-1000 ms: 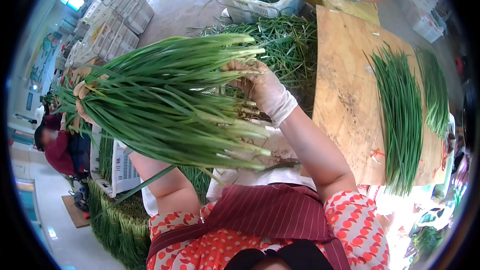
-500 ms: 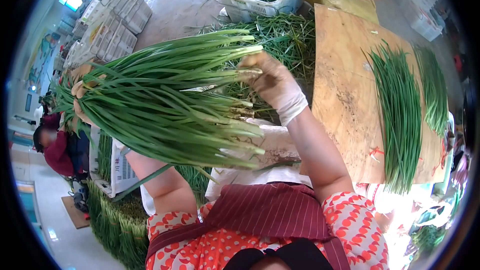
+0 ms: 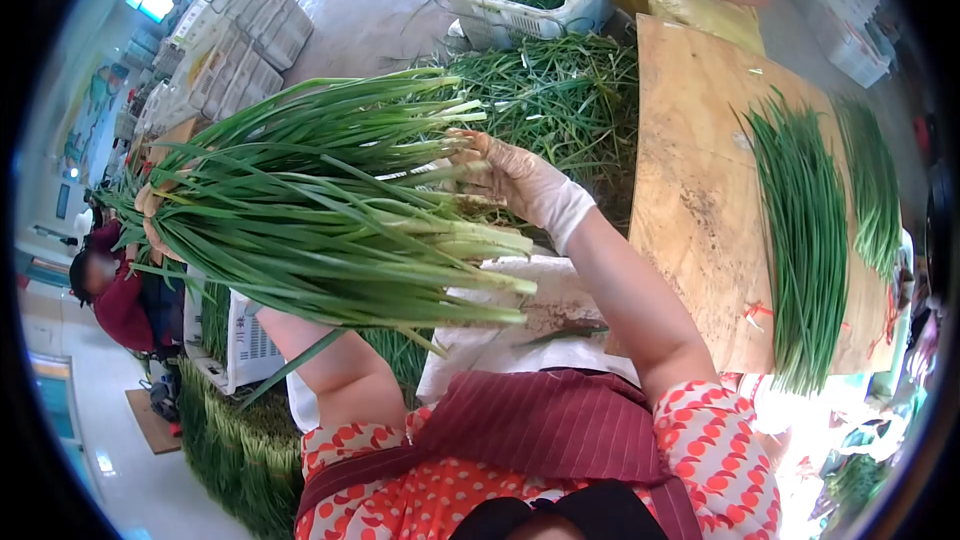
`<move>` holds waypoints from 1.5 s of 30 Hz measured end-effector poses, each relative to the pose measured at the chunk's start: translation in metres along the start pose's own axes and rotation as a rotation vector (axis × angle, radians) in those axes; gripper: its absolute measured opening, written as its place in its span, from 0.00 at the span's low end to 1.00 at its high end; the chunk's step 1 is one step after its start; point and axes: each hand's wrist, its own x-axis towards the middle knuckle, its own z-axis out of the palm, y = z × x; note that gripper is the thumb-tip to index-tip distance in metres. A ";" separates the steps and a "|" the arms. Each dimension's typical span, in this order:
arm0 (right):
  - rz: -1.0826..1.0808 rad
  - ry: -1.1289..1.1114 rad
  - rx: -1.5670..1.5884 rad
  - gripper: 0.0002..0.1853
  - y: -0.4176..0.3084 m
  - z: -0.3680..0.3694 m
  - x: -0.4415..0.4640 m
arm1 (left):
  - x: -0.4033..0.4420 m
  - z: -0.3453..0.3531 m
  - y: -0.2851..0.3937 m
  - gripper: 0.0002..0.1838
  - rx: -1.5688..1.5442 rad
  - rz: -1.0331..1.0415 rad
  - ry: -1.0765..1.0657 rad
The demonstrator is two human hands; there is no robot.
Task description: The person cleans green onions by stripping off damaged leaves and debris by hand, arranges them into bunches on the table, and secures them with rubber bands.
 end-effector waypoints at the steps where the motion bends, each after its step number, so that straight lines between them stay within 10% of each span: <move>1: -0.068 -0.165 0.172 0.32 0.000 0.002 0.005 | -0.001 0.001 0.000 0.10 -0.002 0.001 0.000; 13: 0.131 -0.015 0.520 0.21 -0.007 0.035 0.013 | -0.004 -0.011 0.008 0.10 0.035 -0.008 -0.005; 17: 0.059 0.096 0.105 0.15 -0.016 0.032 0.003 | 0.004 0.020 -0.024 0.10 0.069 -0.061 -0.032; 22: -0.208 0.022 -0.212 0.11 -0.017 0.021 0.007 | 0.007 0.039 -0.036 0.09 -0.036 -0.178 -0.009; 26: -0.057 -0.036 0.197 0.12 -0.028 0.011 -0.009 | 0.010 0.054 -0.054 0.12 0.003 -0.115 -0.005; 37: -0.121 -0.320 0.039 0.08 -0.043 -0.044 -0.043 | 0.007 0.020 -0.005 0.08 -0.074 -0.196 -0.016; 43: -0.583 -0.164 0.768 0.21 -0.058 -0.111 -0.054 | 0.003 0.031 -0.010 0.08 -0.072 -0.064 -0.032; 45: -0.685 -0.060 0.400 0.24 -0.057 -0.126 -0.038 | 0.004 0.031 -0.012 0.09 -0.125 -0.073 -0.030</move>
